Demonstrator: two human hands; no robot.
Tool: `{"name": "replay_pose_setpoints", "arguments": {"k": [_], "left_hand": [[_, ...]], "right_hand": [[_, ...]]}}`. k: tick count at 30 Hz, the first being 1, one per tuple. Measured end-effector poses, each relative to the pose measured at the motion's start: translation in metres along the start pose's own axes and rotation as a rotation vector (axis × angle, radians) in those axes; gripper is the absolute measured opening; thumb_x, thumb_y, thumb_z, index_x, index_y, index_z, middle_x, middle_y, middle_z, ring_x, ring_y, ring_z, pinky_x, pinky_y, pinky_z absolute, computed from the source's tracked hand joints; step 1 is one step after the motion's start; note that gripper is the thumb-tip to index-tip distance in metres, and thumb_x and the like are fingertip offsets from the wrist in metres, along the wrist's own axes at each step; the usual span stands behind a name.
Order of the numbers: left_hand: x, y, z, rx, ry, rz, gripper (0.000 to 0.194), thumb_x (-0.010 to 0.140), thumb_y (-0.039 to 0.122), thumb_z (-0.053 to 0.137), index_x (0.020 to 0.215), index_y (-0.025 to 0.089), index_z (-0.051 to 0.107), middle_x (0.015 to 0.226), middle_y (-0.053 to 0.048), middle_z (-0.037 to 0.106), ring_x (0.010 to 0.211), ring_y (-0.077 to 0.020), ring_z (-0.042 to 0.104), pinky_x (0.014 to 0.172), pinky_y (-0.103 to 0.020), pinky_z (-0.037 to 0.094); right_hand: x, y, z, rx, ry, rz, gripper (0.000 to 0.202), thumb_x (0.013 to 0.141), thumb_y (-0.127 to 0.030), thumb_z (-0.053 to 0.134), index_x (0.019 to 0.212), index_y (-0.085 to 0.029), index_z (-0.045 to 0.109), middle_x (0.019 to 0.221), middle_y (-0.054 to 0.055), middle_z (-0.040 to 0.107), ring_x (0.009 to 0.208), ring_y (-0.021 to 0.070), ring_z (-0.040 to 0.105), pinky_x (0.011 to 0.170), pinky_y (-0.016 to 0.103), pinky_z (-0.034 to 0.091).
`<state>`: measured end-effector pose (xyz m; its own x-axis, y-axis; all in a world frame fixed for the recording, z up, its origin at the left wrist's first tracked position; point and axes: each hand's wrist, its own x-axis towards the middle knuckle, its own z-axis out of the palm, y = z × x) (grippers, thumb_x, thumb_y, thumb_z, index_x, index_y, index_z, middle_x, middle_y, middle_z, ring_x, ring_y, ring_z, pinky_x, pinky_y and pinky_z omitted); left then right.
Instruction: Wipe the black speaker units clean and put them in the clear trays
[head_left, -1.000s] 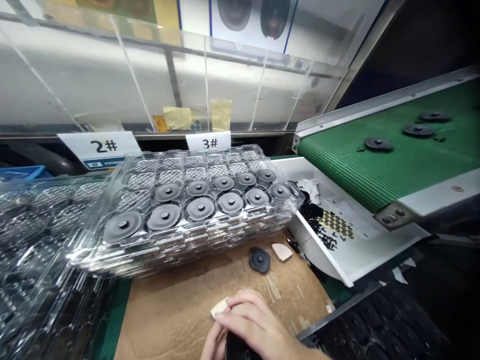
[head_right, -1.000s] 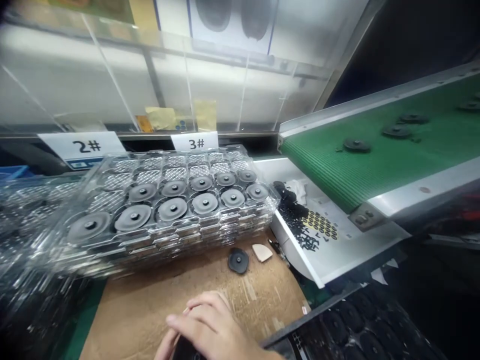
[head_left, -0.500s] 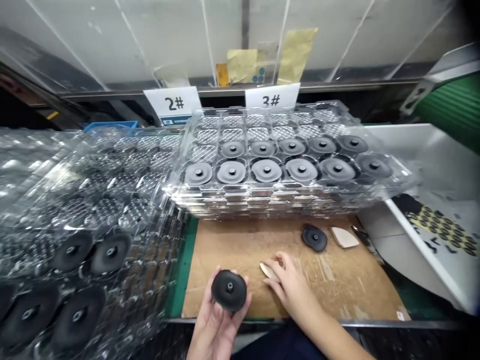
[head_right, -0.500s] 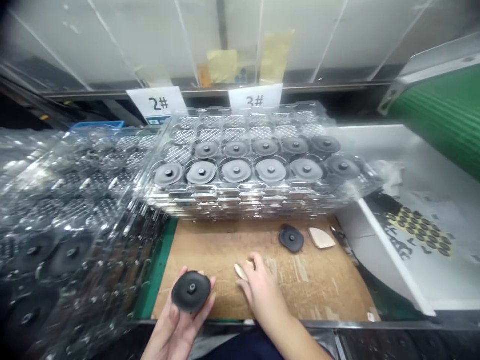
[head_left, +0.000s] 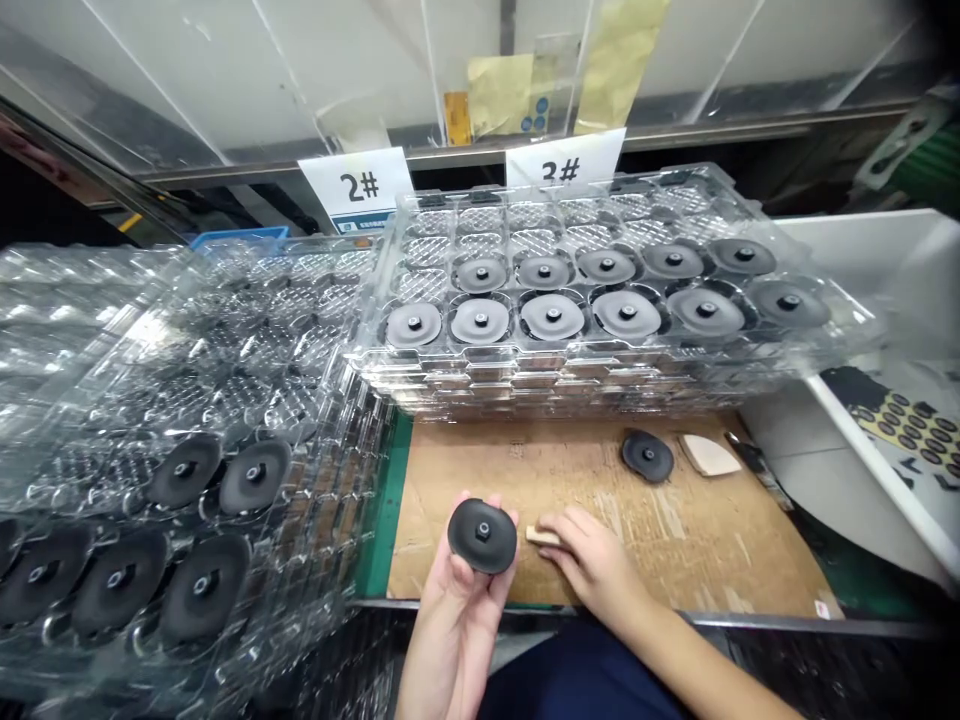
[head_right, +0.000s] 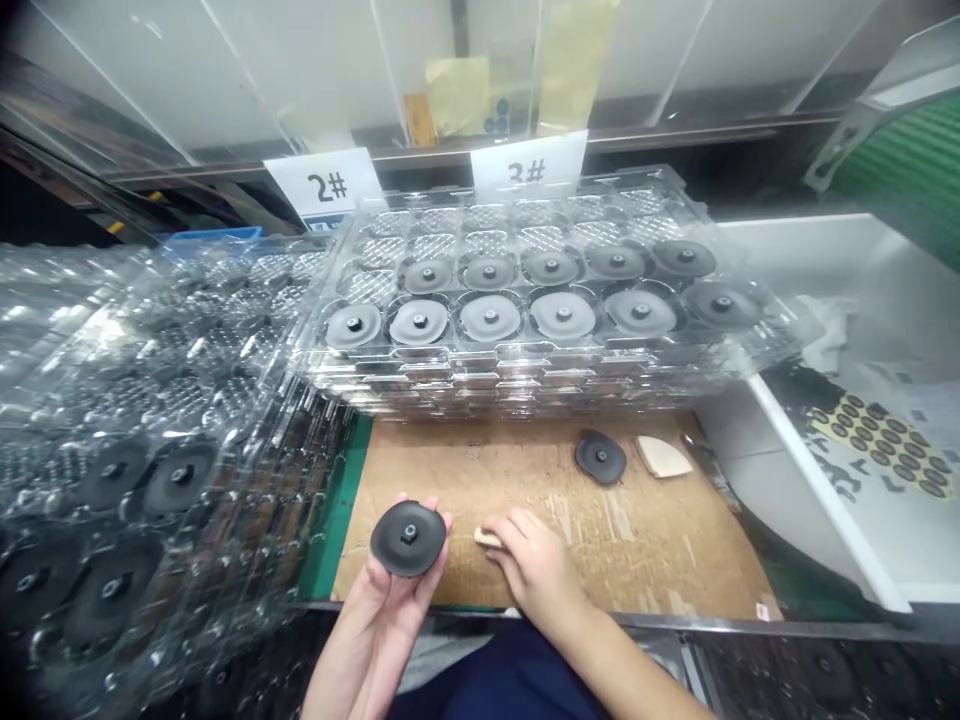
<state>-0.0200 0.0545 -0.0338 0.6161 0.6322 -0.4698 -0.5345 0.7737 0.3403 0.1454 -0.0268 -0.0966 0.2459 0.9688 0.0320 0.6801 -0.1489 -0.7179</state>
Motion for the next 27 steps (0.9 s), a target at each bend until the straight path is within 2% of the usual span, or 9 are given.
{"name": "replay_pose_setpoints", "arguments": {"k": [4,8,10,13,15,19,22,24,27], "left_hand": [[-0.005,-0.003,0.011,0.022,0.050,-0.001,0.042,0.072,0.028,0.066,0.113,0.027,0.060,0.123,-0.006,0.060,0.116,-0.0258,0.051,0.099,-0.033,0.041],[-0.009,-0.009,0.026,0.101,0.124,0.008,0.044,0.075,0.024,0.064,0.118,0.028,0.056,0.118,-0.007,0.063,0.112,-0.0234,0.054,0.097,-0.033,0.043],[-0.009,-0.010,0.030,0.152,0.109,-0.021,0.047,0.075,0.026,0.064,0.121,0.028,0.054,0.114,-0.007,0.064,0.109,-0.0232,0.056,0.094,-0.033,0.044],[-0.008,-0.009,0.030,0.234,0.101,-0.003,0.045,0.075,0.031,0.063,0.119,0.027,0.055,0.114,-0.008,0.064,0.106,-0.0239,0.057,0.092,-0.033,0.046],[-0.007,-0.009,0.031,0.288,0.094,0.056,0.044,0.073,0.031,0.065,0.117,0.026,0.057,0.115,-0.008,0.063,0.103,-0.0240,0.059,0.089,-0.032,0.047],[-0.009,-0.010,0.037,0.318,0.080,0.031,0.045,0.071,0.030,0.068,0.115,0.025,0.059,0.107,-0.007,0.067,0.100,-0.0242,0.060,0.088,-0.034,0.047],[-0.013,-0.007,0.042,0.320,0.131,-0.017,0.041,0.066,0.026,0.072,0.107,0.026,0.064,0.107,-0.004,0.067,0.099,-0.0214,0.060,0.083,-0.027,0.049],[-0.014,-0.006,0.046,0.313,0.133,-0.060,0.041,0.062,0.025,0.075,0.102,0.026,0.066,0.106,-0.003,0.068,0.094,-0.0176,0.061,0.077,-0.020,0.049],[-0.015,-0.012,0.055,0.291,0.103,-0.093,0.046,0.057,0.030,0.079,0.101,0.025,0.067,0.095,-0.003,0.071,0.086,-0.0158,0.063,0.075,-0.019,0.049]], "right_hand": [[0.019,-0.020,-0.028,0.086,0.019,-0.015,0.013,0.087,-0.022,0.050,0.093,-0.022,0.061,0.078,0.002,0.060,0.072,0.0158,0.058,0.065,0.027,0.047],[0.032,-0.073,-0.064,0.256,0.130,-0.055,0.018,0.089,-0.022,0.047,0.104,-0.022,0.057,0.095,0.004,0.060,0.086,0.0154,0.056,0.073,0.026,0.046],[0.032,-0.099,-0.076,0.327,0.060,-0.184,0.022,0.089,-0.016,0.044,0.108,-0.017,0.056,0.094,0.006,0.060,0.086,0.0155,0.056,0.076,0.027,0.045],[0.032,-0.119,-0.086,0.350,-0.189,-0.235,0.021,0.086,-0.009,0.044,0.099,-0.015,0.060,0.088,0.004,0.061,0.079,0.0130,0.056,0.073,0.023,0.045],[0.036,-0.120,-0.087,0.362,-0.255,-0.189,0.020,0.086,-0.007,0.046,0.092,-0.017,0.062,0.087,0.001,0.062,0.080,0.0107,0.057,0.073,0.020,0.045],[0.043,-0.114,-0.081,0.358,0.040,-0.246,0.022,0.087,-0.011,0.045,0.104,-0.012,0.059,0.090,0.006,0.061,0.082,0.0125,0.057,0.077,0.023,0.045],[0.030,-0.108,-0.088,0.411,-0.123,-0.281,0.023,0.087,-0.011,0.045,0.105,-0.016,0.059,0.092,0.003,0.062,0.082,0.0116,0.057,0.075,0.022,0.046],[0.018,-0.104,-0.098,0.380,-0.217,-0.172,0.019,0.087,-0.012,0.049,0.098,-0.022,0.060,0.084,-0.001,0.063,0.074,0.0094,0.058,0.067,0.019,0.046],[0.013,-0.101,-0.110,0.186,-0.065,-0.080,0.020,0.086,-0.013,0.049,0.100,-0.023,0.060,0.080,-0.001,0.062,0.071,0.0114,0.057,0.064,0.022,0.045]]}}
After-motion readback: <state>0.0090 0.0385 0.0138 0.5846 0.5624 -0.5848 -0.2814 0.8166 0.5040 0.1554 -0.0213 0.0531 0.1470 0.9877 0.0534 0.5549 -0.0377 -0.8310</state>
